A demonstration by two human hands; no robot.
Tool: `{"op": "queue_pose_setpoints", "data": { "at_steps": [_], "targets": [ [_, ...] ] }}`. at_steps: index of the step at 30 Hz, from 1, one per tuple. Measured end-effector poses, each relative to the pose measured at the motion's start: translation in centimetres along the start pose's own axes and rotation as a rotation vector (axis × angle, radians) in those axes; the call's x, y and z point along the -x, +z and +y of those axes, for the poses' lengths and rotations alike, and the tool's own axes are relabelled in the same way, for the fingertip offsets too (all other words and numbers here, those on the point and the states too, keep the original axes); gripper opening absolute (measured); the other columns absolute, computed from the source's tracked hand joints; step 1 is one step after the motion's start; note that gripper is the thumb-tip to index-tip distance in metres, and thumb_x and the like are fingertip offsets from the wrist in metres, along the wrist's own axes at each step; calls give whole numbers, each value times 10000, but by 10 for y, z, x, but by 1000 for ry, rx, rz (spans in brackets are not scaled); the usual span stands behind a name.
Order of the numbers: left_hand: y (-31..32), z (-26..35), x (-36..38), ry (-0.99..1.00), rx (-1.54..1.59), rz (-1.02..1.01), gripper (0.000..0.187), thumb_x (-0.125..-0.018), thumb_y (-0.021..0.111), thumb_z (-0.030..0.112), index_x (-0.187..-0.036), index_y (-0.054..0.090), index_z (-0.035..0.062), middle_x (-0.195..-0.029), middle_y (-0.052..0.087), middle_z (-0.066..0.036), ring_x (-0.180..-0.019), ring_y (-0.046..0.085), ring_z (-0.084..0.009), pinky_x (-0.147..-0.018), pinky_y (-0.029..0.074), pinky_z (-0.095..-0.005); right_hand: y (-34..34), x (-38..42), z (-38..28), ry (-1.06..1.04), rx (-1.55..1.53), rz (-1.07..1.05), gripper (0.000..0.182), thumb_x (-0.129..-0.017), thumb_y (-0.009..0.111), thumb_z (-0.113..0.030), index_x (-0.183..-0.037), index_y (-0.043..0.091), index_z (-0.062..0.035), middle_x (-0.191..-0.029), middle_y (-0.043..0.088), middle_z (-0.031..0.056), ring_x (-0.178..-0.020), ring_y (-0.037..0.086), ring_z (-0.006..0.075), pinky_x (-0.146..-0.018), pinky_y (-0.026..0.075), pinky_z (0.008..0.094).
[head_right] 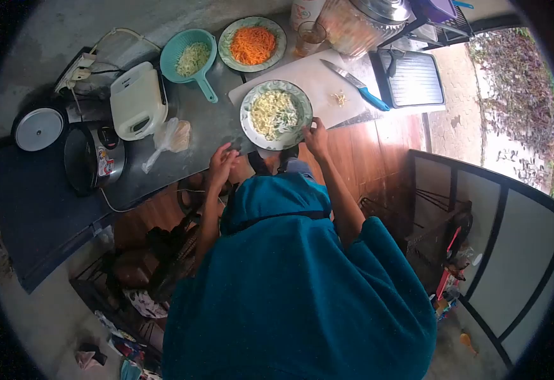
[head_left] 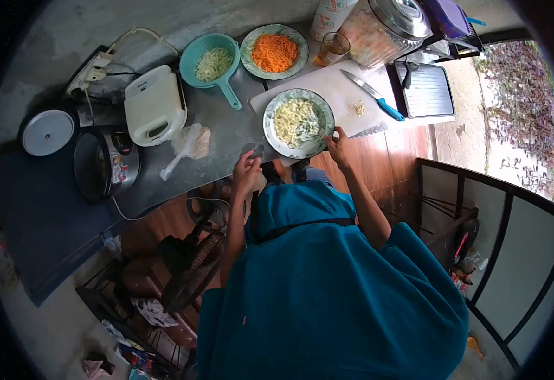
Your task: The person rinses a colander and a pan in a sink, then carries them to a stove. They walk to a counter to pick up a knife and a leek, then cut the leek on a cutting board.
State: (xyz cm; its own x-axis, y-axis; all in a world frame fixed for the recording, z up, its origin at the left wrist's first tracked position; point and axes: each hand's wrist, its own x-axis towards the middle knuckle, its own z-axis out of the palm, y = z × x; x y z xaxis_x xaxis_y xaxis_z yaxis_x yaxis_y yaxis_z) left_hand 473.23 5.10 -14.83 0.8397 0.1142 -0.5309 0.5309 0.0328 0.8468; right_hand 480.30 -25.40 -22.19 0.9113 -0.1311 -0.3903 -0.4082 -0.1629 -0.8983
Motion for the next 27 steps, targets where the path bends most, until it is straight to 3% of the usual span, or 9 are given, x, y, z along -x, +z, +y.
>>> {"op": "queue_pose_setpoints", "data": {
  "at_steps": [5, 8, 13, 15, 19, 22, 24, 25, 27],
  "targets": [
    [25, -3, -19, 11, 114, 39, 403, -918, 575, 225, -1260, 463, 43, -947, 646, -121, -720, 645, -165, -616, 508, -250, 30, 5, -27, 5, -104, -225, 327, -862, 614, -118, -1116, 449, 8, -826, 672, 220, -730, 670, 222, -625, 522, 329],
    [21, -15, -13, 1, 261, 400, 403, -902, 591, 140, -1249, 446, -6, -866, 630, -113, -677, 633, -163, -577, 515, -263, 56, 6, -31, 1, -66, -340, 358, -859, 610, -123, -1155, 457, 7, -828, 672, 225, -759, 681, 259, -636, 530, 360],
    [-15, -48, -13, -72, 146, 651, 348, -869, 602, 52, -1172, 467, -51, -746, 604, -95, -560, 574, -132, -522, 501, -242, 40, 5, -90, 120, 248, -688, 379, -849, 606, -129, -1175, 474, 11, -822, 661, 217, -765, 668, 296, -661, 522, 358],
    [-23, -59, -12, -22, 130, 656, 351, -874, 605, 82, -1176, 477, -44, -772, 606, -92, -599, 582, -131, -541, 505, -250, 2, -12, -84, -320, 335, -304, 361, -847, 610, -146, -1144, 493, 24, -883, 631, 222, -810, 629, 290, -707, 499, 356],
    [-7, -48, 2, 7, 164, 750, 376, -894, 600, 184, -1184, 489, -29, -823, 601, -73, -680, 586, -133, -587, 509, -255, -96, -39, -79, -163, 227, 473, 333, -842, 615, -176, -1112, 514, -9, -998, 538, 231, -859, 546, 328, -753, 458, 398],
    [2, -63, 7, -94, 303, 876, 319, -912, 580, 277, -1024, 553, -20, -764, 595, -61, -629, 578, -131, -514, 487, -245, -138, -47, -38, -84, 238, 652, 374, -822, 625, -194, -1138, 512, -30, -1035, 505, 222, -966, 501, 355, -846, 414, 440],
    [37, -41, 24, -204, 105, 828, 321, -909, 580, 311, -954, 560, -6, -748, 603, -64, -619, 584, -128, -464, 468, -235, -152, -45, -43, -188, 614, 738, 431, -786, 643, -190, -1180, 510, -77, -1131, 483, 197, -1090, 437, 340, -926, 343, 472],
    [45, -49, 32, -144, 95, 603, 323, -902, 582, 321, -949, 569, 1, -779, 626, -82, -652, 615, -140, -474, 473, -232, -158, -48, -48, -183, 606, 753, 431, -786, 643, -190, -1180, 510, -77, -1131, 483, 197, -1090, 437, 340, -926, 343, 472],
    [67, -47, 29, -315, 39, 200, 375, -874, 616, 295, -1093, 563, -5, -931, 661, -122, -765, 656, -180, -611, 510, -263, -169, -62, -61, -390, 956, 719, 473, -747, 678, -174, -1194, 525, -153, -1150, 482, 133, -1102, 426, 321, -943, 313, 468]
  ]
}}
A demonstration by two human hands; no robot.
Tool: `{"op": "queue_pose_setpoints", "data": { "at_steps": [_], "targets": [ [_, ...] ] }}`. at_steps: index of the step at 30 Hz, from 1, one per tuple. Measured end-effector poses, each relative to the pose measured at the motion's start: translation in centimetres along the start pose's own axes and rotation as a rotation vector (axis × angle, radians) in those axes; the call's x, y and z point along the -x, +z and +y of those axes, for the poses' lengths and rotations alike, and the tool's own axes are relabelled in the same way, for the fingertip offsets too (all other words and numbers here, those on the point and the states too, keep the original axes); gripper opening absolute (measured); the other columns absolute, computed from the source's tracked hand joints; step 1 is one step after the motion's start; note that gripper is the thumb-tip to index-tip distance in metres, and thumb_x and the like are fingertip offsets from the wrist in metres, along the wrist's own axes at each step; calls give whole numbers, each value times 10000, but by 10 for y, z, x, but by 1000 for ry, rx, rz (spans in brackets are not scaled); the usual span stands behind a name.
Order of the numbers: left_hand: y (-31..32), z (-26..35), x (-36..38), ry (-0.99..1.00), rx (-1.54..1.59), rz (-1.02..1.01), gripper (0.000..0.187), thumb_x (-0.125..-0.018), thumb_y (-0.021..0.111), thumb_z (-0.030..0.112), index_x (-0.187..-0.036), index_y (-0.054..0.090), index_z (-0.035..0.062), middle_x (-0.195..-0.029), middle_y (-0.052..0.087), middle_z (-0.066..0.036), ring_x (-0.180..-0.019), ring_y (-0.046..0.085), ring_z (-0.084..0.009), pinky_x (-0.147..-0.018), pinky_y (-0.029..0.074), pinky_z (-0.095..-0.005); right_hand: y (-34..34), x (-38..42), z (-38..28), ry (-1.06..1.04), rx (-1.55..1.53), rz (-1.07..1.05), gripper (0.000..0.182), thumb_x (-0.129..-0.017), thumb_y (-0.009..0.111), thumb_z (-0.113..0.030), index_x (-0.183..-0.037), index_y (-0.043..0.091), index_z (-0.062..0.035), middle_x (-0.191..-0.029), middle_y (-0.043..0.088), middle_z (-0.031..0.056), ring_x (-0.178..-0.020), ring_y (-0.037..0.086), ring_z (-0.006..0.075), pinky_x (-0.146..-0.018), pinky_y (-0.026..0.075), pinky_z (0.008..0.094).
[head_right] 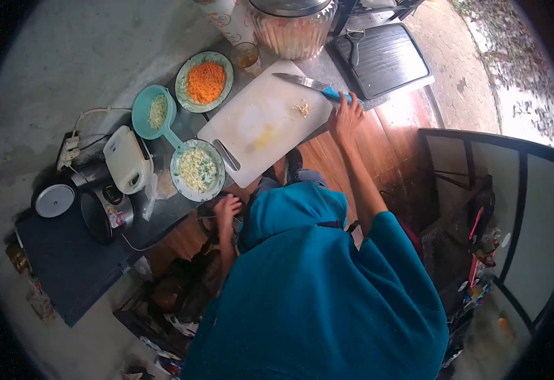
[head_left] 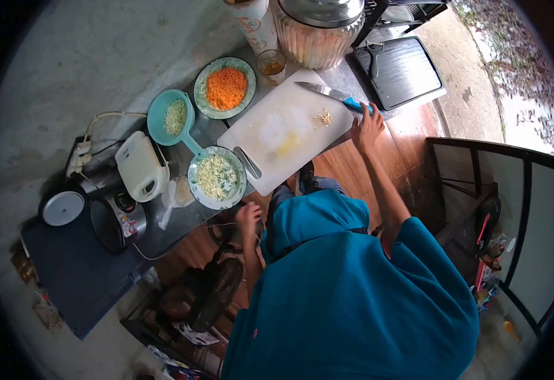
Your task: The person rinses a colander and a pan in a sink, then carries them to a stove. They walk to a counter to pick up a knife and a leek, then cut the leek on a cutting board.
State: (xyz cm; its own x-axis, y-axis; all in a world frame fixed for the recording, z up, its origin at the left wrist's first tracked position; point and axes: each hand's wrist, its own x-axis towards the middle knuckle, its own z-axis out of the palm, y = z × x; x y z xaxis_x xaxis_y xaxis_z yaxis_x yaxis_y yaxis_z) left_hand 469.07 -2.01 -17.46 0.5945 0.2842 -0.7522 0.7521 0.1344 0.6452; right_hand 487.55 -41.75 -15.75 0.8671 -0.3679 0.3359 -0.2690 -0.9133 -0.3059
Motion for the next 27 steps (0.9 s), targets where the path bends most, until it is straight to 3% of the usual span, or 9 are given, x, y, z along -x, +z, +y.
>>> {"op": "queue_pose_setpoints", "data": {
  "at_steps": [1, 4, 8, 11, 14, 18, 20, 21, 27],
  "targets": [
    [13, -2, -3, 73, -40, -101, 416, -880, 614, 284, -1158, 531, -14, -1010, 648, -133, -843, 663, -207, -672, 517, -278, 5, -9, 4, -85, 15, 45, 419, -724, 687, -192, -1129, 581, -175, -1122, 524, 65, -1085, 455, 278, -909, 332, 448],
    [47, 19, -8, 59, 68, -105, 433, -895, 603, 289, -1139, 508, -55, -973, 625, -147, -853, 667, -243, -683, 528, -294, 6, -32, 26, -129, 41, -287, 324, -732, 683, -216, -1047, 634, -157, -1036, 574, 48, -1043, 493, 242, -870, 351, 431],
    [47, 11, -33, 1, 123, -58, 366, -898, 604, 271, -1053, 538, -54, -886, 623, -127, -773, 669, -214, -634, 523, -268, -1, -36, 49, -108, 78, -314, 254, -729, 684, -213, -974, 665, -146, -941, 604, 44, -1001, 528, 235, -835, 369, 413],
    [40, 1, -36, 88, 97, -62, 233, -894, 618, 223, -853, 604, -6, -731, 592, -46, -575, 582, -111, -523, 463, -221, 4, -15, 55, -19, 125, -234, 378, -726, 696, -224, -1089, 617, -155, -1067, 569, 66, -1058, 500, 261, -864, 365, 446],
    [33, -8, -40, 204, 100, -251, 203, -887, 633, 213, -853, 585, 19, -700, 593, -30, -531, 539, -97, -491, 434, -216, -7, 9, 44, 93, 177, -131, 510, -741, 690, -234, -1216, 519, -164, -1207, 487, 103, -1144, 446, 292, -912, 343, 495],
    [31, -26, -48, 14, 194, -442, 170, -904, 603, 189, -947, 579, 26, -873, 609, -47, -688, 600, -123, -616, 511, -248, 1, 16, 44, 155, 213, -102, 573, -744, 705, -290, -1255, 490, -145, -1185, 512, 99, -1137, 464, 271, -909, 347, 503],
    [25, -17, -43, 10, 143, -510, 224, -906, 597, 181, -1045, 564, 8, -977, 605, -72, -823, 618, -161, -689, 531, -284, 1, 16, 51, 148, 162, -303, 493, -720, 708, -254, -1149, 518, -100, -1042, 546, 134, -1002, 538, 315, -789, 432, 487],
    [24, -5, -36, -5, 180, -551, 249, -920, 568, 171, -1091, 543, -7, -1010, 599, -93, -859, 618, -190, -711, 540, -310, 11, 23, 63, -28, 3, -202, 391, -716, 683, -208, -1029, 517, -41, -891, 535, 184, -849, 566, 369, -677, 467, 480],
    [33, -3, -57, 32, 71, -786, 456, -956, 501, 309, -1265, 430, -19, -1119, 574, -141, -985, 596, -254, -860, 496, -391, -16, 77, 39, 242, -70, -151, 253, -780, 571, -163, -916, 475, 28, -836, 541, 278, -799, 568, 428, -686, 446, 506]
  ]
}}
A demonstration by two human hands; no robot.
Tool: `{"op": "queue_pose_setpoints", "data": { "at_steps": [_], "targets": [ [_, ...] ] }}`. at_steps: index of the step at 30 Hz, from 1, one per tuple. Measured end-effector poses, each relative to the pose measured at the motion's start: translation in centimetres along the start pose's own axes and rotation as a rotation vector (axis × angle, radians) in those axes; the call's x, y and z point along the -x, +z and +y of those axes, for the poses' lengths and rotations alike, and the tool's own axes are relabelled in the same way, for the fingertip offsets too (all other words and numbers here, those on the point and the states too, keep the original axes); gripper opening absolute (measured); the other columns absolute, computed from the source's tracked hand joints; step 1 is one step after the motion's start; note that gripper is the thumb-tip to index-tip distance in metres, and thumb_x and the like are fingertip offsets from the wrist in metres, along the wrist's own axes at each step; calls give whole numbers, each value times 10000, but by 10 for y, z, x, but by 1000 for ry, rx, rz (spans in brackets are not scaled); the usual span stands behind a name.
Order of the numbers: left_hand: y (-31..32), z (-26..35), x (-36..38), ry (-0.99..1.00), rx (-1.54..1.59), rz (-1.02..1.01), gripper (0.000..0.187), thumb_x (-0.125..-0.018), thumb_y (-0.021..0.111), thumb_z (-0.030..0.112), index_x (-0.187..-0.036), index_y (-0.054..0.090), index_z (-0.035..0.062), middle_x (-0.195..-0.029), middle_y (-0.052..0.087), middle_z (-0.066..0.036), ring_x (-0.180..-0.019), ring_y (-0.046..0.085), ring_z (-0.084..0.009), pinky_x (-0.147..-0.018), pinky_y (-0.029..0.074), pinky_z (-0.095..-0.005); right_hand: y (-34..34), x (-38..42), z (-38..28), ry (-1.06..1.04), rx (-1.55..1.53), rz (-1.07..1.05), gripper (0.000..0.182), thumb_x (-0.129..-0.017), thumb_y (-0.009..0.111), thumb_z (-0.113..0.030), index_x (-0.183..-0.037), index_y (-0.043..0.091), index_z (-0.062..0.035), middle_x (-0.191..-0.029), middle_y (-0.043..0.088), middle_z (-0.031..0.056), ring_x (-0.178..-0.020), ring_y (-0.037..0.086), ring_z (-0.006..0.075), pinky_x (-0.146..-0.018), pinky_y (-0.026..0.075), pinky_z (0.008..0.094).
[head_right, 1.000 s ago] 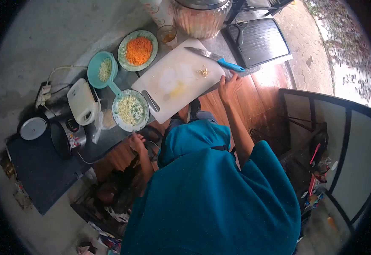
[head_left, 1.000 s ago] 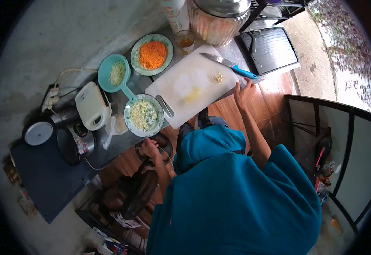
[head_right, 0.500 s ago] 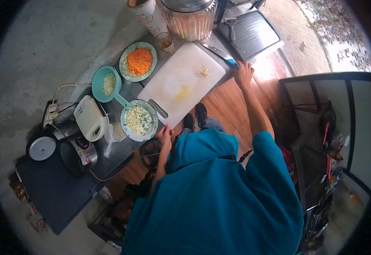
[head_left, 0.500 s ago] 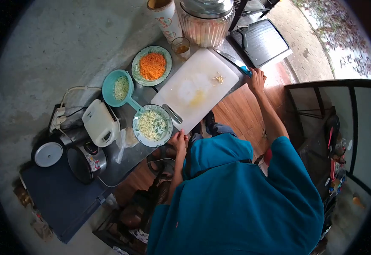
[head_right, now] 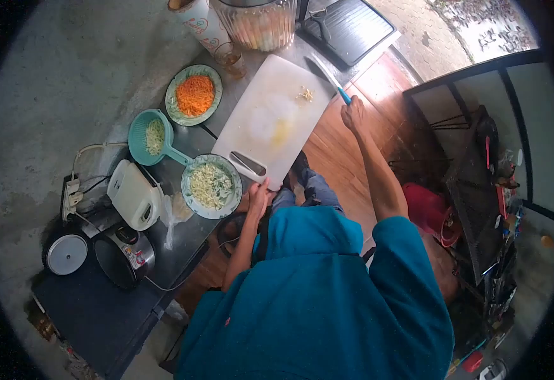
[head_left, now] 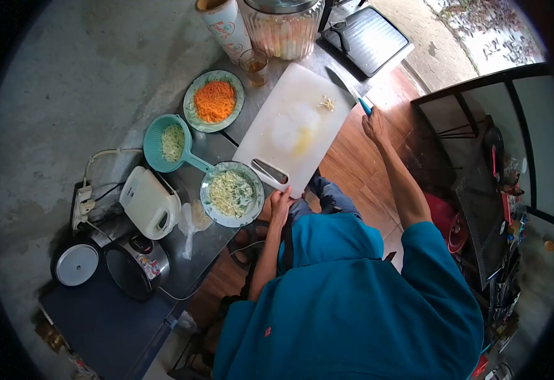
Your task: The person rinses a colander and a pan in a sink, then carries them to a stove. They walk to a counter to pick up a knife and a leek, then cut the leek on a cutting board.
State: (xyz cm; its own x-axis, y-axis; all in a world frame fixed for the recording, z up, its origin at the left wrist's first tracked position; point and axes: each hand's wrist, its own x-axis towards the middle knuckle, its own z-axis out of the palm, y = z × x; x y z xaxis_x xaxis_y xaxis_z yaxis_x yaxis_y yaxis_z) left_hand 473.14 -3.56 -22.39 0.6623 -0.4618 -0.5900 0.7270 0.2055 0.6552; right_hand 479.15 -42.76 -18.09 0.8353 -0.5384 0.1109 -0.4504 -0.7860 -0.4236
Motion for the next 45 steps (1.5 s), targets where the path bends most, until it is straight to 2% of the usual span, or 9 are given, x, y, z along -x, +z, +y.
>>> {"op": "queue_pose_setpoints", "data": {
  "at_steps": [5, 7, 11, 12, 14, 20, 32, 35, 45],
  "targets": [
    [-3, 24, -7, -193, 262, 87, 501, -926, 551, 313, -1275, 428, -25, -1243, 511, -150, -1101, 539, -256, -930, 447, -421, -14, 63, -26, 231, -150, -35, 250, -804, 549, -194, -889, 493, 35, -790, 544, 301, -794, 561, 441, -699, 417, 497],
    [-8, 27, -6, -264, -8, -165, 501, -917, 570, 291, -1279, 423, -22, -1264, 493, -140, -1110, 535, -248, -919, 454, -413, -15, 93, -35, 423, -341, -39, 276, -802, 556, -209, -934, 518, 30, -762, 557, 277, -751, 572, 416, -697, 423, 480],
    [-4, 25, -4, -156, 47, -171, 491, -882, 592, 104, -1316, 401, -26, -1182, 556, -131, -887, 644, -262, -742, 556, -418, 8, 142, -23, 500, -481, 30, 247, -851, 581, -259, -880, 581, -13, -671, 584, 110, -631, 556, 221, -603, 435, 391],
    [3, 33, -8, -257, 19, -213, 452, -891, 556, 99, -1286, 403, -59, -1253, 493, -120, -1071, 558, -244, -909, 474, -415, 7, 143, -20, 525, -476, 45, 247, -851, 581, -259, -880, 581, -13, -671, 584, 110, -631, 556, 221, -603, 435, 391],
    [6, 24, -10, -205, 61, -224, 458, -879, 549, 72, -1293, 402, -56, -1249, 495, -117, -1100, 535, -237, -926, 463, -398, -3, 157, -26, 576, -606, 93, 269, -881, 584, -301, -871, 595, -32, -661, 582, 50, -637, 550, 158, -595, 433, 335],
    [35, 23, -6, -116, 247, -193, 601, -732, 475, -34, -1327, 390, -21, -1246, 503, -112, -1205, 445, -212, -1047, 312, -351, -45, 197, -26, 672, -502, 299, 299, -884, 591, -312, -800, 543, -30, -649, 554, 73, -619, 530, 171, -585, 411, 334],
    [67, -25, 28, -54, -5, -324, 617, -716, 482, 2, -1324, 390, -39, -1232, 510, -124, -1172, 466, -232, -1043, 340, -377, -95, 358, 65, 713, -590, 531, 252, -894, 611, -281, -863, 550, -39, -653, 456, -3, -596, 414, 112, -548, 369, 284],
    [30, -47, 5, -5, -44, -129, 505, -712, 485, -6, -1213, 503, -67, -1100, 598, -111, -1047, 541, -190, -944, 418, -317, -107, 405, 79, 691, -786, 425, 222, -916, 580, -284, -910, 561, -63, -689, 478, -18, -615, 434, 77, -563, 369, 242],
    [18, -3, 52, -62, -192, -206, 461, -694, 461, -54, -1143, 548, -109, -1065, 621, -145, -969, 598, -194, -865, 450, -264, -103, 439, 55, 763, -752, 269, 243, -915, 581, -291, -848, 536, -61, -673, 471, -24, -572, 408, 54, -508, 307, 219]
  ]
}}
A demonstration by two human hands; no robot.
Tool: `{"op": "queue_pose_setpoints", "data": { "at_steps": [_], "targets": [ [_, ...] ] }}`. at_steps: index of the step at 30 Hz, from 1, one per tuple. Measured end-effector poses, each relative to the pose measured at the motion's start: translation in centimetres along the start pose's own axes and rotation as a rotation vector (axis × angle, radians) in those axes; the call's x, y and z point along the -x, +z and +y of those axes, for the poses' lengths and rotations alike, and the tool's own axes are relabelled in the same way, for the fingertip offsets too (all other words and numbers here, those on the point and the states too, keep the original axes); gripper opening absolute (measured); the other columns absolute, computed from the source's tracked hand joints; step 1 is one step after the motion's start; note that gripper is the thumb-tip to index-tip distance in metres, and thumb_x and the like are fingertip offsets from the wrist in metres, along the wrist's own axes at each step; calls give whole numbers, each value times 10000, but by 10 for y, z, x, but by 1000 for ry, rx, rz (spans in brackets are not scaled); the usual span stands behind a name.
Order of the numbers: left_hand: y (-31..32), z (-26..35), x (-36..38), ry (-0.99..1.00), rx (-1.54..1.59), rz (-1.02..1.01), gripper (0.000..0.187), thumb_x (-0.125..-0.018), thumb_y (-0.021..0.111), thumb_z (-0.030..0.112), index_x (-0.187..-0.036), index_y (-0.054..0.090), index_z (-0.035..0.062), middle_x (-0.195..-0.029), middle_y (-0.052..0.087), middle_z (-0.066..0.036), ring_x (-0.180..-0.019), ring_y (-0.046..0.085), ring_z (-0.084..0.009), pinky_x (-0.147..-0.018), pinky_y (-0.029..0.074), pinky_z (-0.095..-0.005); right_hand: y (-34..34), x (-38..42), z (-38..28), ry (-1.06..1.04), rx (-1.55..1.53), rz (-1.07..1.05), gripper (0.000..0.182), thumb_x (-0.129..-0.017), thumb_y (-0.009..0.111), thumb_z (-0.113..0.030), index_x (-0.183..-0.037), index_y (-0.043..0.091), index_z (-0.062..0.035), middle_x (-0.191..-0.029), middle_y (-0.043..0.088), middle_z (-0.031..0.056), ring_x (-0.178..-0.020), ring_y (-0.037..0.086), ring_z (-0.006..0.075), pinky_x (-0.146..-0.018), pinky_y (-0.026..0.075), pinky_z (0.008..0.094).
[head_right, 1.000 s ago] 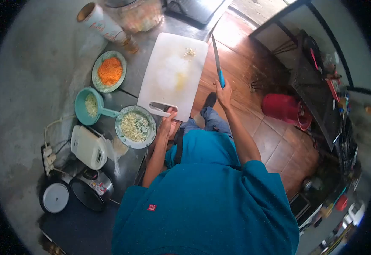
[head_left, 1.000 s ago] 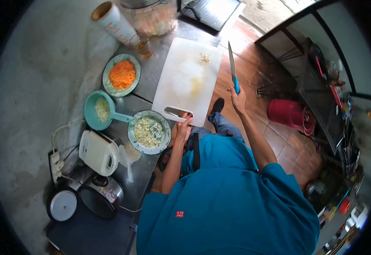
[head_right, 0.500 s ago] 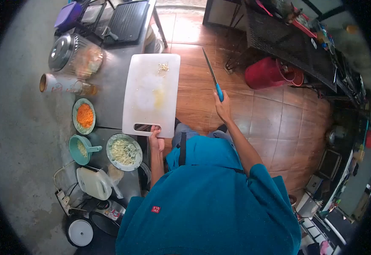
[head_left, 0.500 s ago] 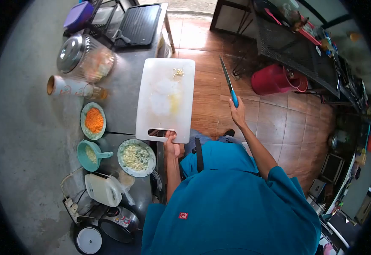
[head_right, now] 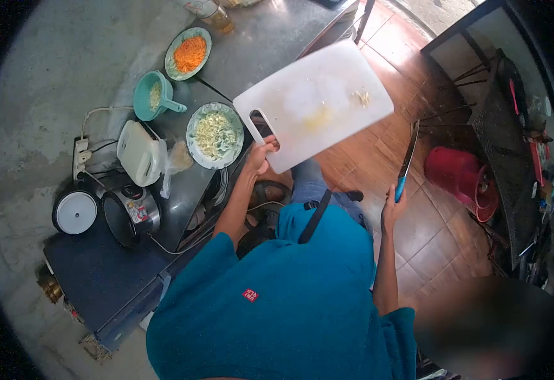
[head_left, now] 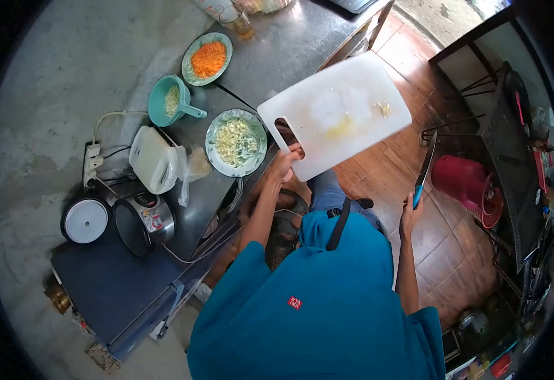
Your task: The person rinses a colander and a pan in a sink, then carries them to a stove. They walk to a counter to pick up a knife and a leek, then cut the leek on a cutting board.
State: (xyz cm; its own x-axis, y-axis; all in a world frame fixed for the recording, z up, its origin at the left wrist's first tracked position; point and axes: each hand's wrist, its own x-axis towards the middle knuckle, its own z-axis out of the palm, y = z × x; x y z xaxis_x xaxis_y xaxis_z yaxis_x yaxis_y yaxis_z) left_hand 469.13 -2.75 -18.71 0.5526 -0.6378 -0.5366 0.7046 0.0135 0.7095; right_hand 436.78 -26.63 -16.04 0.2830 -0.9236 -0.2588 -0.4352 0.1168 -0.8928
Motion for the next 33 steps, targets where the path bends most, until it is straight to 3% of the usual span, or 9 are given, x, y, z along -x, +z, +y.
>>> {"op": "queue_pose_setpoints", "data": {
  "at_steps": [7, 13, 18, 20, 22, 23, 25, 27, 33],
  "targets": [
    [-68, 24, 37, -230, -192, -96, 365, -649, 487, -32, -980, 634, -75, -859, 643, -78, -760, 573, -123, -707, 442, -211, 44, 3, -28, 93, -180, 58, 225, -919, 573, -275, -804, 497, -97, -655, 454, -38, -523, 383, 34, -460, 269, 202],
    [-95, 36, 22, -247, -297, -152, 419, -649, 487, -34, -1042, 620, -91, -878, 646, -75, -758, 575, -125, -708, 442, -218, 41, 13, -32, 71, -175, 193, 244, -915, 580, -281, -768, 488, -109, -633, 442, -41, -516, 379, 39, -458, 270, 204],
    [-42, 39, 19, -230, -331, -144, 441, -660, 481, -21, -1078, 600, -103, -911, 640, -80, -812, 585, -135, -728, 440, -225, -8, 45, -5, 101, -130, 390, 225, -905, 597, -273, -774, 516, -110, -638, 470, -37, -519, 420, 47, -454, 314, 211],
    [-22, 34, 11, -268, -429, -286, 492, -693, 458, -1, -1167, 540, -103, -1065, 629, -134, -989, 597, -192, -866, 462, -287, -23, 67, -9, 125, -99, 433, 227, -905, 598, -274, -774, 523, -104, -640, 468, -42, -542, 430, 51, -484, 334, 218],
    [-3, 10, 0, -216, -438, -339, 512, -686, 457, -4, -1184, 517, -108, -1099, 615, -138, -1022, 590, -205, -895, 458, -298, -42, 84, -12, 100, -97, 458, 229, -897, 608, -286, -817, 548, -80, -641, 472, -29, -566, 431, 64, -504, 343, 232],
    [19, 7, 0, -221, -436, -348, 523, -681, 454, -7, -1191, 506, -111, -1103, 610, -134, -1013, 591, -202, -892, 458, -296, -52, 95, -13, 67, -123, 480, 245, -889, 617, -296, -846, 563, -60, -640, 478, -15, -577, 430, 77, -509, 345, 245],
    [78, -5, 4, -240, -419, -396, 534, -672, 450, -13, -1194, 495, -114, -1090, 604, -124, -983, 590, -193, -873, 460, -289, -80, 123, -43, 113, 225, 583, 292, -864, 641, -296, -924, 578, -17, -662, 499, 35, -610, 444, 120, -536, 367, 290],
    [128, -25, 13, -237, -407, -439, 519, -665, 455, -24, -1171, 515, -122, -1057, 610, -125, -952, 593, -192, -848, 461, -282, -111, 140, -4, 218, -25, 455, 405, -857, 626, -307, -1050, 582, 46, -841, 621, 166, -738, 566, 213, -656, 443, 361],
    [261, -131, 44, -306, -484, -544, 529, -676, 474, -36, -1195, 490, -137, -1102, 604, -154, -1041, 581, -226, -914, 454, -310, -209, 196, 28, 172, -21, 616, 365, -860, 619, -299, -1032, 595, 23, -784, 589, 173, -698, 553, 250, -633, 433, 375]
  ]
}}
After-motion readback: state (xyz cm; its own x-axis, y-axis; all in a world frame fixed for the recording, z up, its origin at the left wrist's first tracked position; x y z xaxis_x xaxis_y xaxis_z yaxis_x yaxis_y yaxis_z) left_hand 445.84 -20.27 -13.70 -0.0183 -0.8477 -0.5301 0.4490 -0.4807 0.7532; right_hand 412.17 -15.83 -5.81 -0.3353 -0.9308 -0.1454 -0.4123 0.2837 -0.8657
